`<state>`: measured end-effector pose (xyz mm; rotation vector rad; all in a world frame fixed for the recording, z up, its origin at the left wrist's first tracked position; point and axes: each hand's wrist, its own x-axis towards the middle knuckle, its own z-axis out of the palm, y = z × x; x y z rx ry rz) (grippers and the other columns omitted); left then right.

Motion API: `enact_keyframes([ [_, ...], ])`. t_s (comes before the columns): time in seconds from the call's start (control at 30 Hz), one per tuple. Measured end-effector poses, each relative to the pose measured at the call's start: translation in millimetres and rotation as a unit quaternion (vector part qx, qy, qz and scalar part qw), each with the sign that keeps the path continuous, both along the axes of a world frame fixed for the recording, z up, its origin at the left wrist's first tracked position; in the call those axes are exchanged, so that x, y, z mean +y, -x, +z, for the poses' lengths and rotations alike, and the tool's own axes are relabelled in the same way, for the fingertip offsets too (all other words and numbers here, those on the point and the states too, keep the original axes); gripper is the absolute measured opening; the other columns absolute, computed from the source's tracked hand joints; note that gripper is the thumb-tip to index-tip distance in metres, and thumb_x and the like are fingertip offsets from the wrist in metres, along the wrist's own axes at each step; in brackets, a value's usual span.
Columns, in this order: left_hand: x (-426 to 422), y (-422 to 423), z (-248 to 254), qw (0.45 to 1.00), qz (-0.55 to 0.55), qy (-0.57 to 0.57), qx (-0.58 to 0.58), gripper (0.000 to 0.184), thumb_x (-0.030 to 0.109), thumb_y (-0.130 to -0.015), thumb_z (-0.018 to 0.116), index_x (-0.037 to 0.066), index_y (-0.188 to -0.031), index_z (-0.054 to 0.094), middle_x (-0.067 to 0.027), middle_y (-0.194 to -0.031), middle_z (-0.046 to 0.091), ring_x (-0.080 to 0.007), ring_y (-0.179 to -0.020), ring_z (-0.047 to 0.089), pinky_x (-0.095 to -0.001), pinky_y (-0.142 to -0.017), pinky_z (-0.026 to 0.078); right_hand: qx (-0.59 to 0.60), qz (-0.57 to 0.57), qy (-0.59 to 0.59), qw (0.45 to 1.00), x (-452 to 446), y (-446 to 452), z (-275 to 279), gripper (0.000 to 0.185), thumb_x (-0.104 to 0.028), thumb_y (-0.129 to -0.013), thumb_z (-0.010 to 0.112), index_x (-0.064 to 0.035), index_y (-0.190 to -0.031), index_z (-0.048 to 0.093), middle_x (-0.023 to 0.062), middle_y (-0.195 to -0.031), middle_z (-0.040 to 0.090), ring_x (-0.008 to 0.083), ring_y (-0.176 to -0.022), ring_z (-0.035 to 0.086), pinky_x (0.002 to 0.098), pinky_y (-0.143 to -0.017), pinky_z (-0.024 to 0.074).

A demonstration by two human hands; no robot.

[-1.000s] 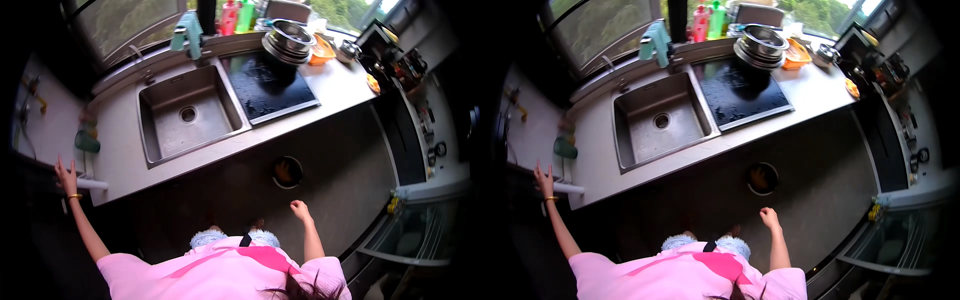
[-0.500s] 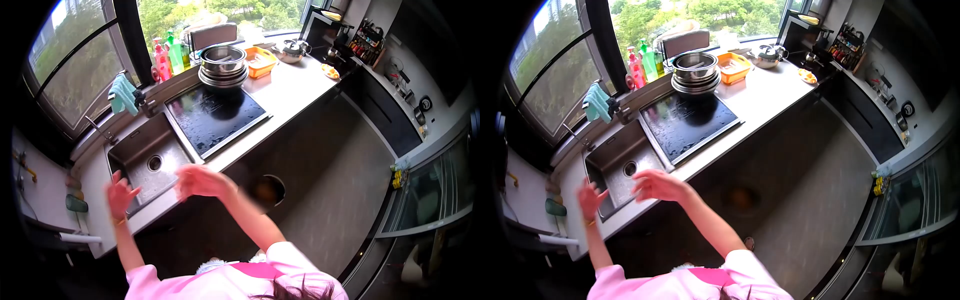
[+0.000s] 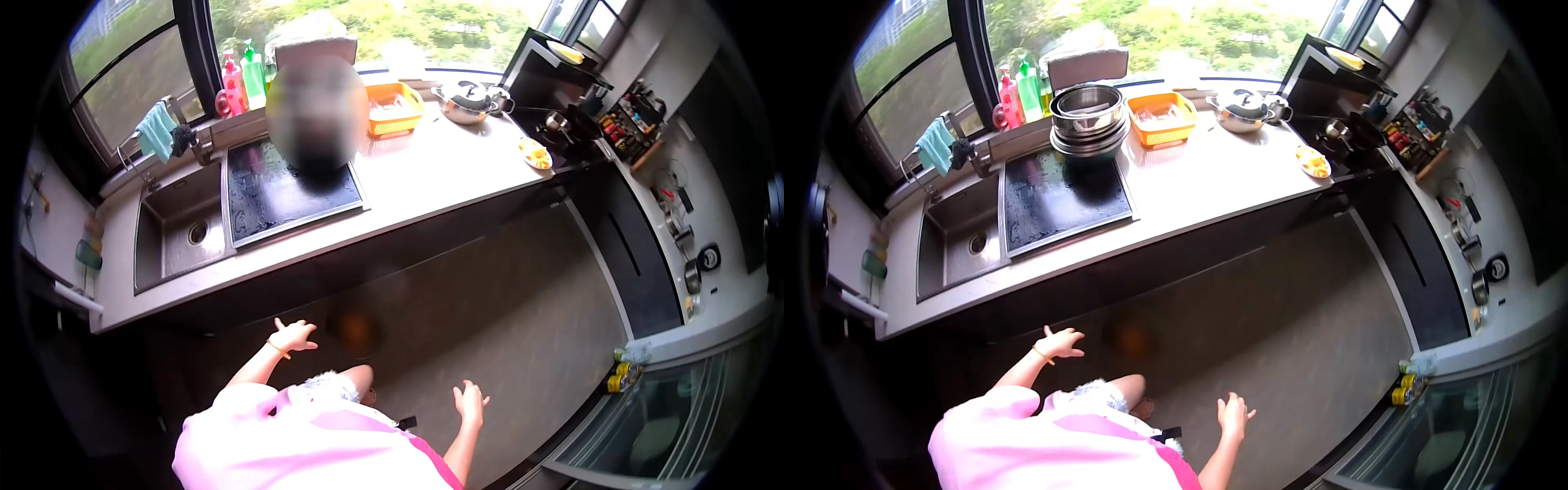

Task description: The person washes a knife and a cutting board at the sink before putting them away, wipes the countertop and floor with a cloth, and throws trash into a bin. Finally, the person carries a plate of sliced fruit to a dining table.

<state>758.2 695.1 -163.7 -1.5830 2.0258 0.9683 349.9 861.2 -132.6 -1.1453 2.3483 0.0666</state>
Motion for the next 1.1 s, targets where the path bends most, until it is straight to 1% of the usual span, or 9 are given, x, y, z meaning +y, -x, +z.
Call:
enact_keyframes([
  [0.27, -94, 144, -57, 0.996, -0.037, 0.066, 0.045, 0.045, 0.041, -0.074, 0.061, 0.007, -0.104, 0.054, -0.0134, -0.104, 0.056, -0.0302, -0.099, 0.054, -0.0657, -0.085, 0.03, -0.248, 0.168, 0.181, 0.937, -161, 87, -2, 0.037, -0.025, -0.081, 0.057, -0.0088, -0.114, 0.052, 0.0126, -0.112, 0.054, 0.0253, -0.101, 0.053, 0.036, -0.087, 0.0402],
  [0.37, -139, 185, -227, 0.981, -0.119, 0.114, 0.105, 0.043, 0.039, -0.075, 0.059, 0.01, -0.107, 0.054, -0.0128, -0.103, 0.058, -0.0297, -0.098, 0.056, -0.063, -0.082, 0.033, -0.133, 0.168, 0.116, 0.97, -214, 154, 5, 0.036, -0.023, -0.08, 0.057, -0.0077, -0.112, 0.053, 0.0149, -0.105, 0.057, 0.0285, -0.098, 0.054, 0.0354, -0.083, 0.044],
  [0.43, -186, 259, -40, 0.995, -0.079, -0.013, 0.058, 0.036, 0.036, -0.078, 0.055, 0.013, -0.105, 0.056, -0.0127, -0.096, 0.061, -0.0295, -0.092, 0.058, -0.0519, -0.078, 0.042, -0.046, 0.173, 0.083, 0.98, -253, 196, 22, 0.034, -0.023, -0.08, 0.056, -0.0063, -0.109, 0.054, 0.0167, -0.106, 0.056, 0.0325, -0.099, 0.053, 0.0383, -0.082, 0.0438],
  [0.47, -208, 263, -72, 0.966, -0.123, -0.033, 0.226, 0.03, 0.033, -0.08, 0.051, 0.013, -0.101, 0.058, -0.0135, -0.089, 0.062, -0.0296, -0.086, 0.06, -0.0405, -0.073, 0.047, -0.045, 0.15, 0.111, 0.981, -274, 214, 31, 0.034, -0.022, -0.08, 0.057, -0.0045, -0.108, 0.054, 0.0177, -0.103, 0.057, 0.0325, -0.096, 0.054, 0.0383, -0.081, 0.0445],
  [0.53, -229, 303, 39, 0.968, -0.071, 0.135, 0.201, 0.017, 0.016, -0.084, 0.046, 0.006, -0.086, 0.059, -0.0075, -0.082, 0.057, -0.02, -0.073, 0.055, -0.0304, -0.067, 0.045, -0.034, 0.145, 0.125, 0.981, -318, 246, 28, 0.033, -0.02, -0.079, 0.057, -0.003, -0.107, 0.054, 0.0186, -0.099, 0.057, 0.0325, -0.092, 0.055, 0.0382, -0.079, 0.0453],
  [0.6, -253, 304, -56, 0.934, -0.122, 0.257, 0.214, 0.017, 0.016, -0.084, 0.045, 0.006, -0.087, 0.058, -0.0075, -0.083, 0.057, -0.0196, -0.074, 0.055, -0.0294, -0.068, 0.045, -0.075, 0.206, 0.163, 0.962, -375, 267, 17, 0.032, -0.018, -0.079, 0.058, -0.0023, -0.106, 0.054, 0.0188, -0.096, 0.058, 0.0319, -0.088, 0.057, 0.0374, -0.077, 0.0459],
  [0.7, -282, 311, -40, 0.934, 0.05, 0.205, 0.289, 0.03, 0.022, -0.08, 0.055, 0.006, -0.105, 0.051, -0.0136, -0.094, 0.056, -0.0291, -0.086, 0.055, -0.0376, -0.074, 0.046, -0.156, 0.311, 0.206, 0.915, -480, 257, 21, 0.03, -0.017, -0.08, 0.056, -0.0002, -0.105, 0.054, 0.0173, -0.099, 0.057, 0.0308, -0.087, 0.057, 0.0352, -0.076, 0.0457],
  [0.87, -271, 311, -2, 0.966, 0.205, 0.156, 0.032, 0.041, 0.026, -0.076, 0.061, 0.007, -0.11, 0.051, -0.015, -0.097, 0.057, -0.0319, -0.087, 0.056, -0.0414, -0.074, 0.046, -0.197, 0.484, 0.212, 0.826, -668, 204, 17, 0.029, -0.012, -0.08, 0.054, -0.0032, -0.107, 0.05, 0.0152, -0.108, 0.053, 0.0302, -0.098, 0.052, 0.0372, -0.081, 0.0438],
  [1.1, -238, 375, 16, 0.865, 0.489, 0.104, 0.038, 0.041, 0.021, -0.078, 0.059, 0.002, -0.113, 0.048, -0.0201, -0.102, 0.054, -0.0364, -0.095, 0.052, -0.0417, -0.08, 0.043, -0.032, 0.576, 0.289, 0.764, -885, 110, -34, 0.044, 0.001, -0.073, 0.051, -0.002, -0.115, 0.041, 0.0216, -0.13, 0.031, 0.0339, -0.09, 0.053, 0.0399, -0.071, 0.0487],
])
